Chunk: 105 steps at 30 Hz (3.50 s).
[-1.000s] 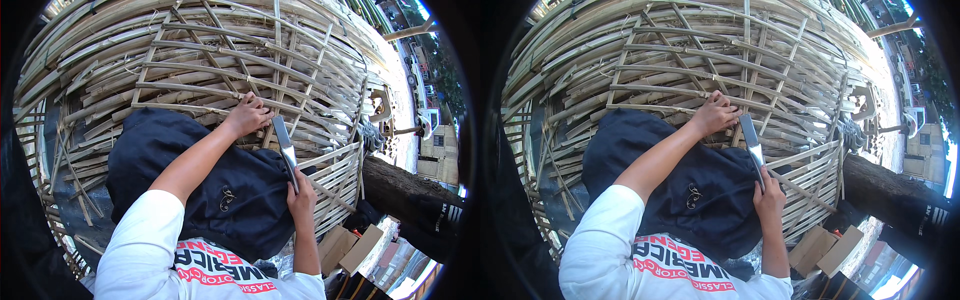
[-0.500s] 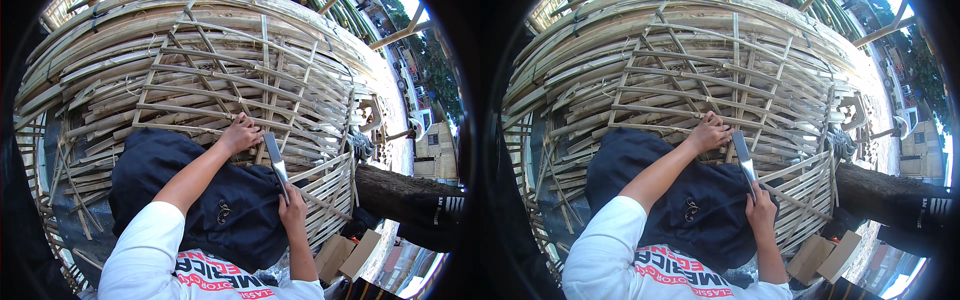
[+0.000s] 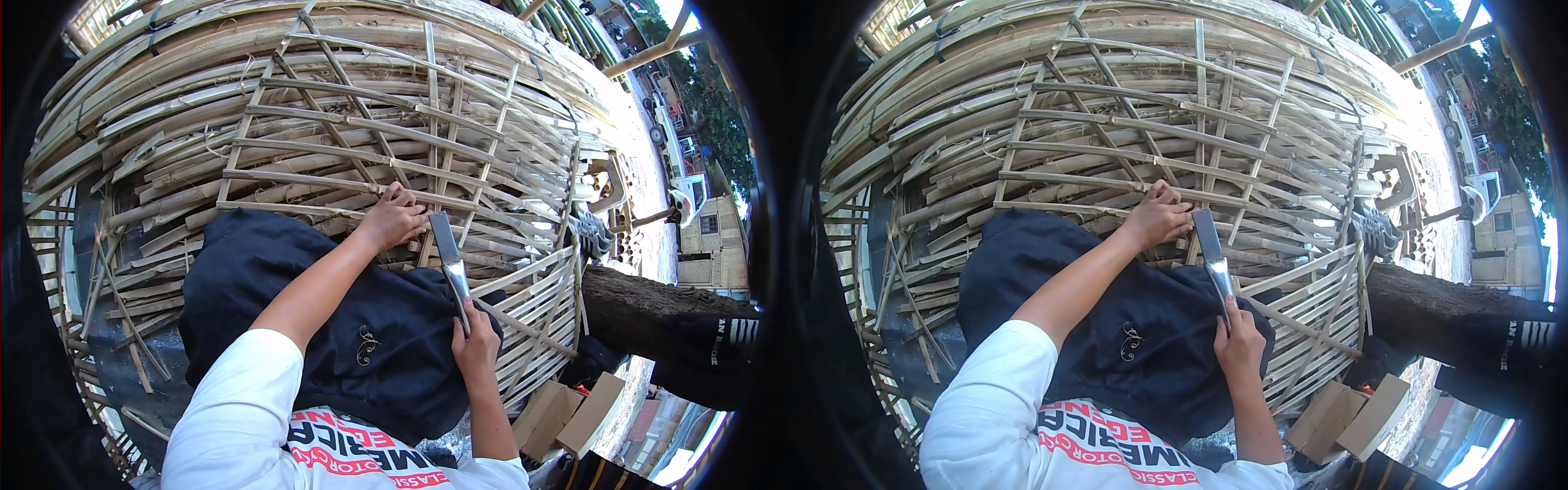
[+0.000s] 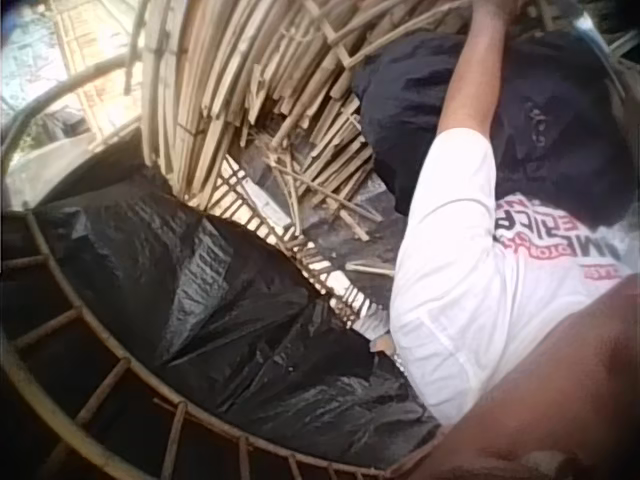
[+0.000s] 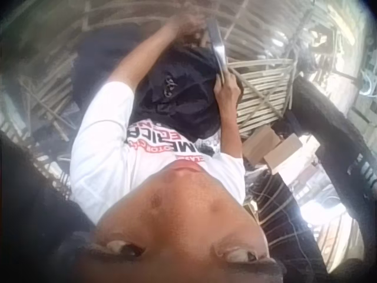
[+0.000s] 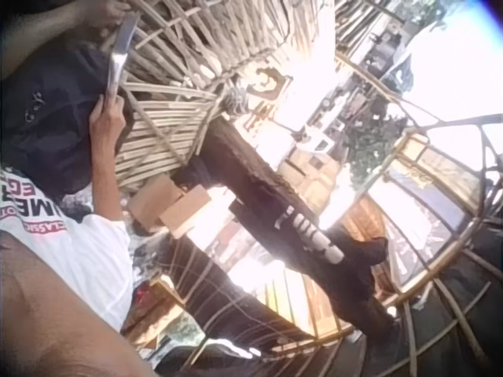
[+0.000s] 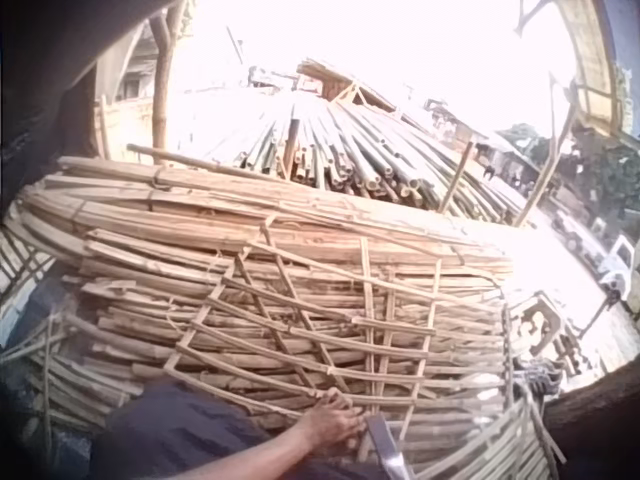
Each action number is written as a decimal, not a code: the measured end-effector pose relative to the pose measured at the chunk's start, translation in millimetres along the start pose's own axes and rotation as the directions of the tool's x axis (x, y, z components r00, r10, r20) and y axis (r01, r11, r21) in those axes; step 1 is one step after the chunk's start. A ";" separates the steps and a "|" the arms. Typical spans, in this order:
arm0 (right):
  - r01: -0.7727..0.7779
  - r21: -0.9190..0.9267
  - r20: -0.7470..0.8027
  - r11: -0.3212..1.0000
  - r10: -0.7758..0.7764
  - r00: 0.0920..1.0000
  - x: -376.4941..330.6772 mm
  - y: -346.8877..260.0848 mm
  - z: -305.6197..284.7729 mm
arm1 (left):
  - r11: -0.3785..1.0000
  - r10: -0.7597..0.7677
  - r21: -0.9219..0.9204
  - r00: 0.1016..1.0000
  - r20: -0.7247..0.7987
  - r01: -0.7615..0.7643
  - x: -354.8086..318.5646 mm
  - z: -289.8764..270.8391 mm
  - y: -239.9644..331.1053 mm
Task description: The person weaves and secures thin bamboo strips into a large circular lattice frame using a small blade to trim and position the pieces.
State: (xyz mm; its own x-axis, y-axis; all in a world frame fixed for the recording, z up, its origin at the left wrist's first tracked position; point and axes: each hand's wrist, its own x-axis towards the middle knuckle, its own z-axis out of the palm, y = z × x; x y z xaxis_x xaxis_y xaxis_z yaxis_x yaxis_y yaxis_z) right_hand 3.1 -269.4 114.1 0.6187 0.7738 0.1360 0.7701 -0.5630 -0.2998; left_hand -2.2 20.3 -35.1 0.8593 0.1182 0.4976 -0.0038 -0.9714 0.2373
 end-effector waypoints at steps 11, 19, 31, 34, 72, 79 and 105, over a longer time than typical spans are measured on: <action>-0.035 -0.060 0.056 0.998 0.038 0.998 5.4 -3.8 -0.9 | 1.000 -0.007 -0.002 1.000 -0.001 0.007 0.7 -2.1 -0.5; -0.081 -0.057 0.101 0.995 0.087 0.991 1.3 -4.9 0.1 | 0.999 -0.024 -0.043 1.000 -0.004 0.024 -1.2 -2.3 -3.1; -0.039 0.007 0.018 0.999 0.039 0.999 4.4 -1.7 -3.3 | 1.000 -0.018 -0.026 1.000 -0.016 0.017 1.0 -5.0 0.2; -0.014 0.011 -0.072 1.000 0.015 0.997 -2.9 0.8 3.7 | 1.000 0.009 -0.008 1.000 0.014 -0.009 2.5 -4.6 0.6; -0.093 -0.003 0.050 0.996 0.093 0.994 -2.1 -7.3 9.7 | 0.998 0.012 0.062 0.999 -0.032 -0.010 -0.1 -3.1 1.2; -0.051 0.140 -0.188 0.989 0.077 0.979 -6.4 -2.8 13.1 | 0.996 0.022 0.090 0.999 -0.035 -0.018 1.8 -5.7 5.8; -0.193 0.054 0.083 0.980 0.189 0.979 1.4 -9.3 1.6 | 0.999 -0.013 0.052 1.000 -0.006 0.014 -0.4 -5.8 4.6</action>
State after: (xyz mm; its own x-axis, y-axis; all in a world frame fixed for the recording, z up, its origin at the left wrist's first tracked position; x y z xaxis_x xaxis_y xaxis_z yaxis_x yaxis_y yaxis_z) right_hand -3.5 -262.6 115.6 0.7377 0.6751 -0.0018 0.6264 -0.6856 -0.3710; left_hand -5.5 16.9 -29.3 0.8563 0.1322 0.4993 0.0342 -0.9791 0.2006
